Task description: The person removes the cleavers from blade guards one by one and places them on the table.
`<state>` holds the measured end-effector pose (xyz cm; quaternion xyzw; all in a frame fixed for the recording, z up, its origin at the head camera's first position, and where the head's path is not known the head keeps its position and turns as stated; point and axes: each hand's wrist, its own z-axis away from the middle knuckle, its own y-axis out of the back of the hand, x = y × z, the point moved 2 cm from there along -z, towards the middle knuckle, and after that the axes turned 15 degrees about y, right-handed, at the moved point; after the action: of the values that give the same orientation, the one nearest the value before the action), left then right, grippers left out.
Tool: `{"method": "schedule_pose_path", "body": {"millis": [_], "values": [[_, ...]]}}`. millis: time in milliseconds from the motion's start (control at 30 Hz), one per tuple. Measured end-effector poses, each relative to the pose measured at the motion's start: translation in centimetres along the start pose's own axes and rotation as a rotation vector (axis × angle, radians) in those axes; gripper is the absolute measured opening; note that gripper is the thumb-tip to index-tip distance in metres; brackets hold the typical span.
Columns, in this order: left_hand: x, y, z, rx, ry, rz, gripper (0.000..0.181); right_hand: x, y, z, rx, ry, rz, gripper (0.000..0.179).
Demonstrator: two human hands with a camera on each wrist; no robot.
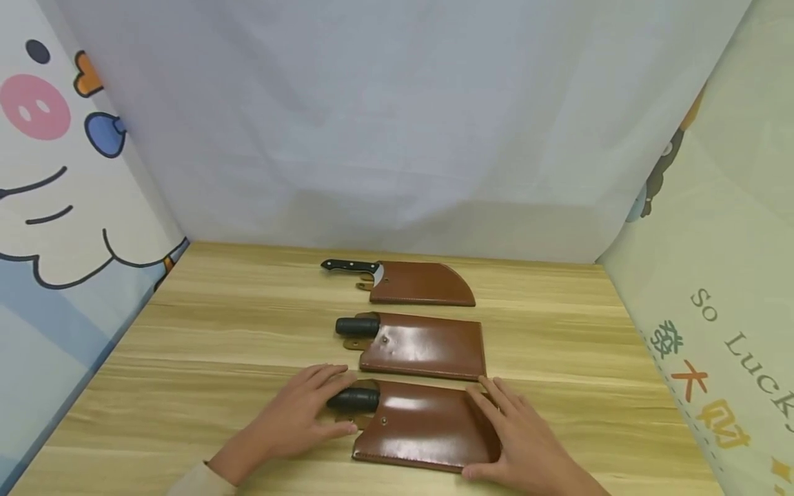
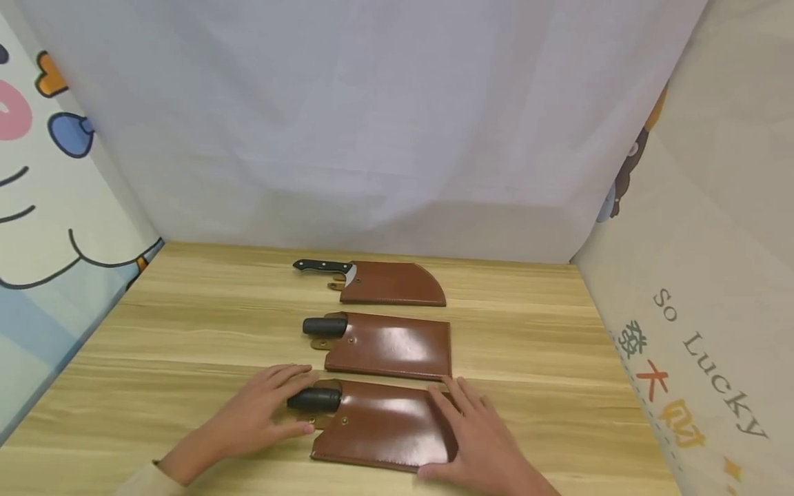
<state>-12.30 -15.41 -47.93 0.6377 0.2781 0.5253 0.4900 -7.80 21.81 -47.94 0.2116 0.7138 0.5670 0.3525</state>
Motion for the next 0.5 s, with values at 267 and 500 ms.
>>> {"method": "schedule_pose_path", "body": {"millis": [267,500], "values": [[0.21,-0.39,-0.31,0.005,-0.034,0.029,0.069,0.13,0.02,-0.13,-0.093,-0.023,-0.101,0.129],[0.36,-0.61,-0.46,-0.043,-0.027,0.078,0.061,0.16,0.46,-0.12,-0.139,-0.01,-0.127,0.128]]}}
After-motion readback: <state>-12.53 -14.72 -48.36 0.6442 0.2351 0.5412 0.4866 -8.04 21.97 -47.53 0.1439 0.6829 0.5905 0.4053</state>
